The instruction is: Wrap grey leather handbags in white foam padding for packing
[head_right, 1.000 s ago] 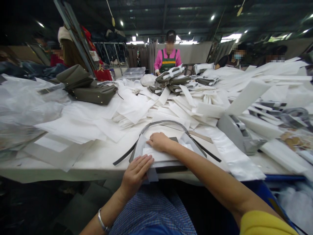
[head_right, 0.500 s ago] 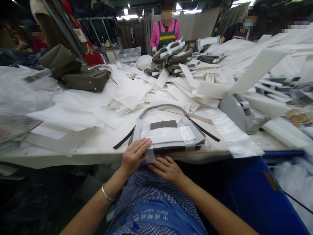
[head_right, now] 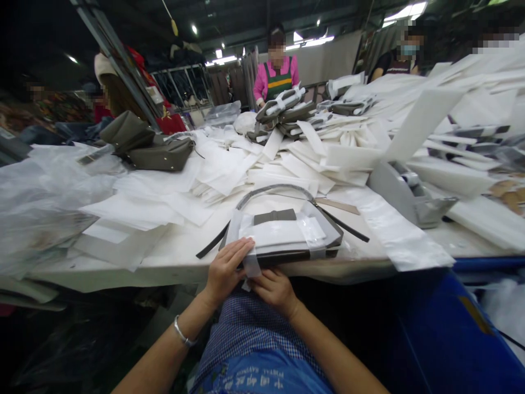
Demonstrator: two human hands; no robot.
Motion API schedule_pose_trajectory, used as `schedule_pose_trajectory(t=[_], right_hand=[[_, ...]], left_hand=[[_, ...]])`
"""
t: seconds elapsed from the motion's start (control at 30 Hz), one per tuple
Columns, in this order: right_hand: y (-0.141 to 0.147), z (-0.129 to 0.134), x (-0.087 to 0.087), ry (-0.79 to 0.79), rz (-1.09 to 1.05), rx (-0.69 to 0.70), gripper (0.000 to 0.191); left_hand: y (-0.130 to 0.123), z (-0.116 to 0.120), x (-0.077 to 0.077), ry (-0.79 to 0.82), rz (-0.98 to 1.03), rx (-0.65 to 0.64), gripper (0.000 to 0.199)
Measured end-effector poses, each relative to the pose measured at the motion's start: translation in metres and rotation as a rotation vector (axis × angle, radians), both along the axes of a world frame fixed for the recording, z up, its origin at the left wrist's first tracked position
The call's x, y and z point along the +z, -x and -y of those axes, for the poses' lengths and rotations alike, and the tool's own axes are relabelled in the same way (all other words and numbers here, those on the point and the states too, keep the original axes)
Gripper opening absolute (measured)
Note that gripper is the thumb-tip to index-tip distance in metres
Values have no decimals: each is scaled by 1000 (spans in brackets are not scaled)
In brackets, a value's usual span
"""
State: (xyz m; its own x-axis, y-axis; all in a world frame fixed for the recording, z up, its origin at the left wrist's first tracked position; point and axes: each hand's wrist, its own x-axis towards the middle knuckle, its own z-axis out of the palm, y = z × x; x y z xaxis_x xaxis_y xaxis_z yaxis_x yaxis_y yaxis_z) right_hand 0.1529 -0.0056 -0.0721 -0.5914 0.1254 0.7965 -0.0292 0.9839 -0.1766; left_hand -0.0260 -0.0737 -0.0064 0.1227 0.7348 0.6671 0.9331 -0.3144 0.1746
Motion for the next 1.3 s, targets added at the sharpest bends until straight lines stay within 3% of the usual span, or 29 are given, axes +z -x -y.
schedule_pose_trajectory(t=[0.27,0.43,0.6,0.93,1.0,1.07,1.17,1.3], right_hand=[[-22,44,15,234,31,116,27],[-30,57,16,270,31,183,28],[-35,58,26,277,42,214,24],[-52,35,81,364,180,324,16],[-53,29,83,413,189,229,22],[-50,22,82,395,105,-15,22],[-37,10,78,139,22,-288,36],[-15,-5,80,-121,33,-290,39]], left_hand=[[0,1,-4,-23,-27,-6,58],[0,0,-3,-37,-24,-10,59],[0,0,-3,-41,-13,-21,54],[0,1,-5,-39,3,-32,51],[0,1,-3,-24,21,-39,51],[0,1,-3,-24,31,-39,50],[-1,0,-4,-42,38,-33,49],[-1,-1,-5,-51,51,-42,50]])
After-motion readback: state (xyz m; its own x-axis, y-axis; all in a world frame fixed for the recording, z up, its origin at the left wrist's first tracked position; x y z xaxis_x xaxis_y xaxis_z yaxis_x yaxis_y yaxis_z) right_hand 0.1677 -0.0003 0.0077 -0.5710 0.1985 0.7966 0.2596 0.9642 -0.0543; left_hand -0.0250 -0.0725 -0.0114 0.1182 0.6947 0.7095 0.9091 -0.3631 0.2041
